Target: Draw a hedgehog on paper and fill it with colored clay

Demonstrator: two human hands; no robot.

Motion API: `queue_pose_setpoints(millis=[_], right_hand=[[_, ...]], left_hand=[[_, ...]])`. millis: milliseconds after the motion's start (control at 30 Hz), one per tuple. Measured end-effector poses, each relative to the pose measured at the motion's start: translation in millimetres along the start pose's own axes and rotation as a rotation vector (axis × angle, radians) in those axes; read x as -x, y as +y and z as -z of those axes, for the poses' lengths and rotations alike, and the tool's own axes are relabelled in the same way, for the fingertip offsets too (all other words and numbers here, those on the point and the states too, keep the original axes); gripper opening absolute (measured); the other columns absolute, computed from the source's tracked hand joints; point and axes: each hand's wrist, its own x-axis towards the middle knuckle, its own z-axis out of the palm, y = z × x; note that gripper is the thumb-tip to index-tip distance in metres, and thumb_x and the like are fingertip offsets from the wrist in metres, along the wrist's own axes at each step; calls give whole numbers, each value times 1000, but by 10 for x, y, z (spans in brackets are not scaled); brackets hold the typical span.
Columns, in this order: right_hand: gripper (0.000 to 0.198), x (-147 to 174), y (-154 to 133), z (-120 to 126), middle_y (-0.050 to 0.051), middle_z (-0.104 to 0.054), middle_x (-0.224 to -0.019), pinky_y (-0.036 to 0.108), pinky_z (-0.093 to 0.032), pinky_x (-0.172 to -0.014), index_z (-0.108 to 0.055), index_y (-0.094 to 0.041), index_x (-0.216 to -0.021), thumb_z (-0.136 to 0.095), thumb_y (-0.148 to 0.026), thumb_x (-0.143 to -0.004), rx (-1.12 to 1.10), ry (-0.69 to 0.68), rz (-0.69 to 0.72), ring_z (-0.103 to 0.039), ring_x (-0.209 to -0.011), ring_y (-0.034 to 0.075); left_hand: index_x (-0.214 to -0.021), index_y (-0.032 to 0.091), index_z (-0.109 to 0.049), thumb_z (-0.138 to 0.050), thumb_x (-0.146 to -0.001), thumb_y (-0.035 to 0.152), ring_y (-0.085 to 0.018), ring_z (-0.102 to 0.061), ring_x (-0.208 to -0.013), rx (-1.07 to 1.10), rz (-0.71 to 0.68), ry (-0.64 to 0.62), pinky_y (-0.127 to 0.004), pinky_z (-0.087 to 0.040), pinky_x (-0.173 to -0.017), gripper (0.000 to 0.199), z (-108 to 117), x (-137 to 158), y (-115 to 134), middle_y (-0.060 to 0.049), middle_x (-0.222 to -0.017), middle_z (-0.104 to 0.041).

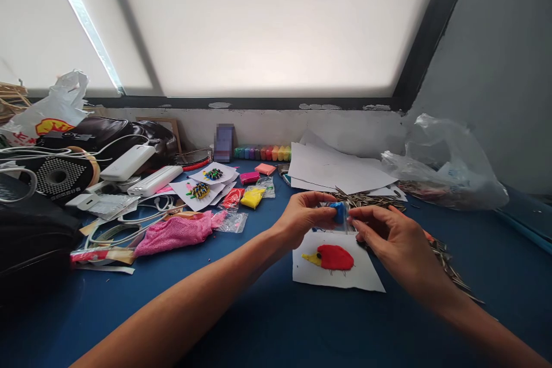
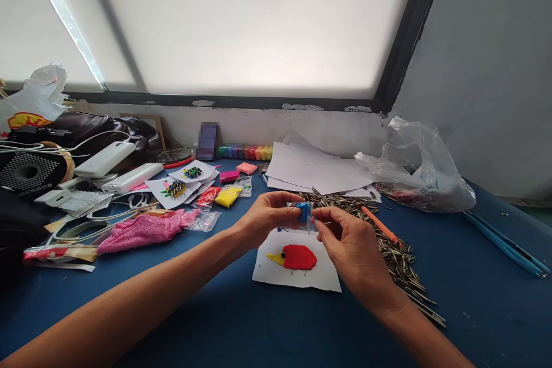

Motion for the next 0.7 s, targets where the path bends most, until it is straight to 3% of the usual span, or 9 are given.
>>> queue_pose_setpoints(millis=[400,700], right_hand=[[45,-61,-15,23,2,-65,-65,28,-46,-53,-66,-19,-81,-74,-61,-65,-244,-27,-150,-56,-56,15],[48,-101,71,26,-1,-59,-56,23,-43,-48,-66,-17,-81,-80,-57,-60,-364,-68,-242,-52,-51,11]], left_hand=[[-94,9,-68,-89,-60,26,-18,-70,-66,-1,-5,-22,-31,-56,-67,43,-28,33,38,-8,-81,-71],[-94,9,-68,-87,-61,23,-18,-69,-66,16,-40,-11,-31,-56,-68,40,-33,29,6,-8,-79,-71]])
